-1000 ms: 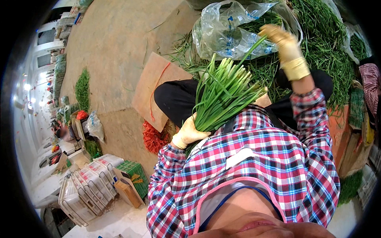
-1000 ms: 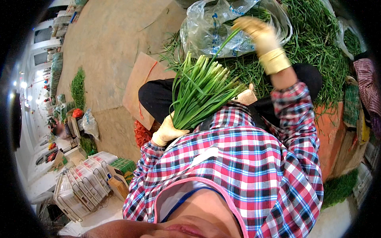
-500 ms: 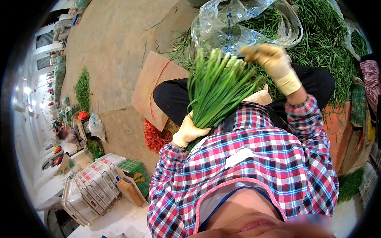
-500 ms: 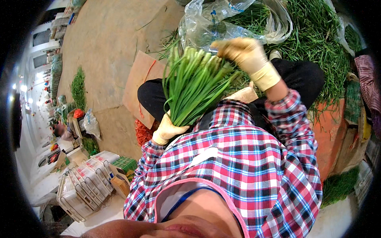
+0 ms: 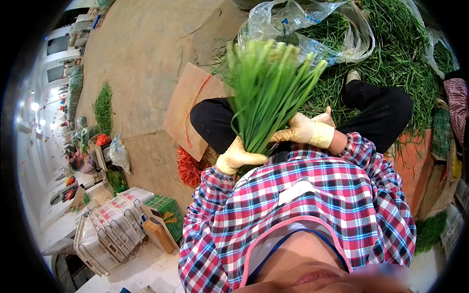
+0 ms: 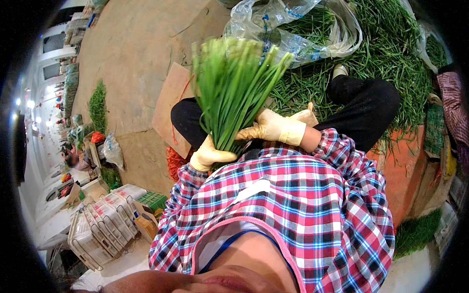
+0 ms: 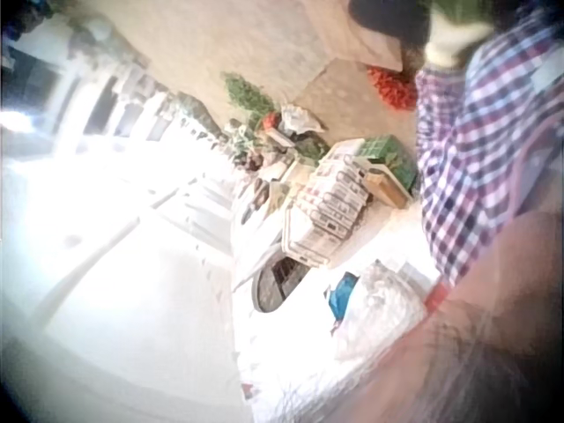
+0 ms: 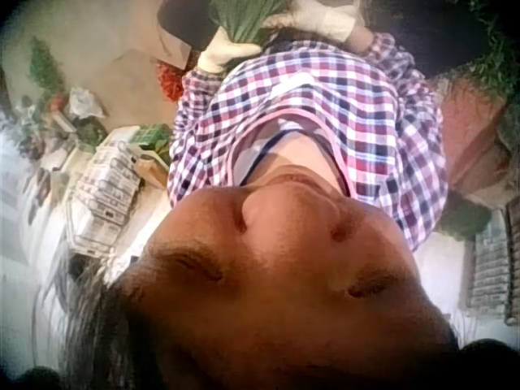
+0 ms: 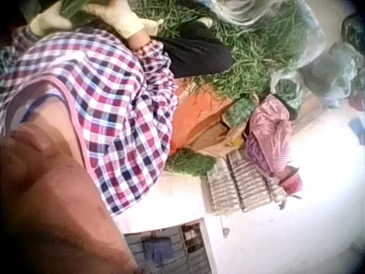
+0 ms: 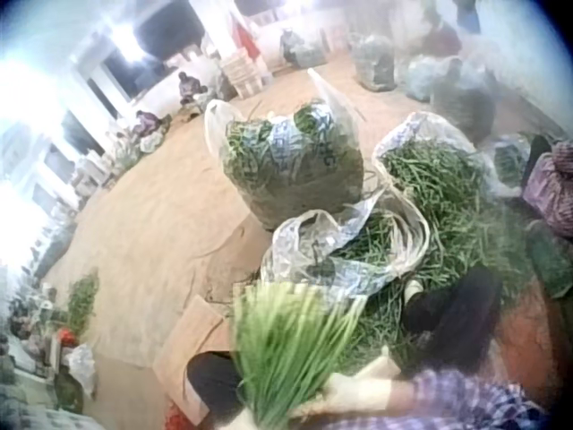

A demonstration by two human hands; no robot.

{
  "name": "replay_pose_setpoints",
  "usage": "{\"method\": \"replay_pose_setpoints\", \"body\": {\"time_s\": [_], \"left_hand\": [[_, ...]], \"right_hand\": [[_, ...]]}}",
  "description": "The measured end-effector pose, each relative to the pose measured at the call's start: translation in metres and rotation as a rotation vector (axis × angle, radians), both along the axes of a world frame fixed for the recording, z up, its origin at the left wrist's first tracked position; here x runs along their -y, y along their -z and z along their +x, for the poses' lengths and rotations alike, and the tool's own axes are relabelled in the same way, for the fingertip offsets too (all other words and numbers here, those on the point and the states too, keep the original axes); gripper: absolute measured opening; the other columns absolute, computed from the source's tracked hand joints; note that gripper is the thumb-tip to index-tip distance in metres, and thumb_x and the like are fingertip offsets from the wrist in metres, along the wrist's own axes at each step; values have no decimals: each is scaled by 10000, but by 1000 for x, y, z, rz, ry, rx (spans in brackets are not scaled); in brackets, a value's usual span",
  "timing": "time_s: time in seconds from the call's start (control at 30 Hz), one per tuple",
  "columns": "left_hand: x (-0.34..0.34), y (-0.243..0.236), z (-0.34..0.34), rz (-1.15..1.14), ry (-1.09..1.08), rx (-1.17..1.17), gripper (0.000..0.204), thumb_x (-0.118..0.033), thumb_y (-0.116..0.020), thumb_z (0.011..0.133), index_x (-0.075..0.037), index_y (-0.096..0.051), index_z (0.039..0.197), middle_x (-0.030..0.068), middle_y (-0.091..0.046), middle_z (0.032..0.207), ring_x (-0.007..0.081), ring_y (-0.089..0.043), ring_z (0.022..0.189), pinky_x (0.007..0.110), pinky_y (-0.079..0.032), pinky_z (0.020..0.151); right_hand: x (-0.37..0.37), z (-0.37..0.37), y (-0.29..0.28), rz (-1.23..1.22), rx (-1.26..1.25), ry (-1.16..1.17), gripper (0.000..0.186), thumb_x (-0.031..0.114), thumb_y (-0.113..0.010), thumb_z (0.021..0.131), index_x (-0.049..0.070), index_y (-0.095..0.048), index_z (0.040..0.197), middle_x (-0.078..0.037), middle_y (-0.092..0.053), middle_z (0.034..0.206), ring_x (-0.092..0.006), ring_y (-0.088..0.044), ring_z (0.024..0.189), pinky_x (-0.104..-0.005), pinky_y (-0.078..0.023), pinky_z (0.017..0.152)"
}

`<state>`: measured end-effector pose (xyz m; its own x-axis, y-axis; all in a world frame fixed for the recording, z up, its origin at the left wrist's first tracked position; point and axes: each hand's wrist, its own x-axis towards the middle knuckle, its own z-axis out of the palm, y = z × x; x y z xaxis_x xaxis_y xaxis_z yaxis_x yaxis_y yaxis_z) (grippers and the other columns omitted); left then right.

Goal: The person sorts green chives by hand while seated on the floor, gathering them into a bundle and placing it onto a stack.

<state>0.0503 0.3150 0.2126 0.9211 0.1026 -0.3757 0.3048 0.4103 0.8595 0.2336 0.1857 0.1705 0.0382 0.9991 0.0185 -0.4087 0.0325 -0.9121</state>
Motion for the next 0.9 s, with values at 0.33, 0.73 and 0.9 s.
{"method": "replay_pose_setpoints", "body": {"time_s": [0.33, 0.73, 0.9], "left_hand": [[-17, 21, -35, -217, -60, -123, 502, -30, -793, 703, 64, -556, 1135, 126, -622, 751, 196, -608, 615, 372, -550, 711], [-20, 12, -18, -227, 57, -124, 664, -46, -829, 680, 26, -499, 1251, 150, -607, 920, 232, -601, 759, 398, -516, 670], [-25, 15, -20, -407, 116, -76, 721, -65, -832, 649, 8, -505, 1288, 116, -594, 862, 198, -546, 688, 377, -472, 630]], "right_hand": [[31, 116, -11, -131, 810, 248, 259, 286, -694, 866, 55, -726, 982, -97, -701, 904, -200, -665, 777, -325, -540, 723], [10, 112, -31, 478, 1107, 211, 294, 213, -789, 689, 102, -698, 945, -73, -615, 939, -290, -576, 932, -402, -465, 789], [23, 114, -31, 163, 318, 134, 203, 129, -705, 869, -17, -655, 1001, -61, -673, 913, -115, -640, 806, -253, -529, 716]]}}
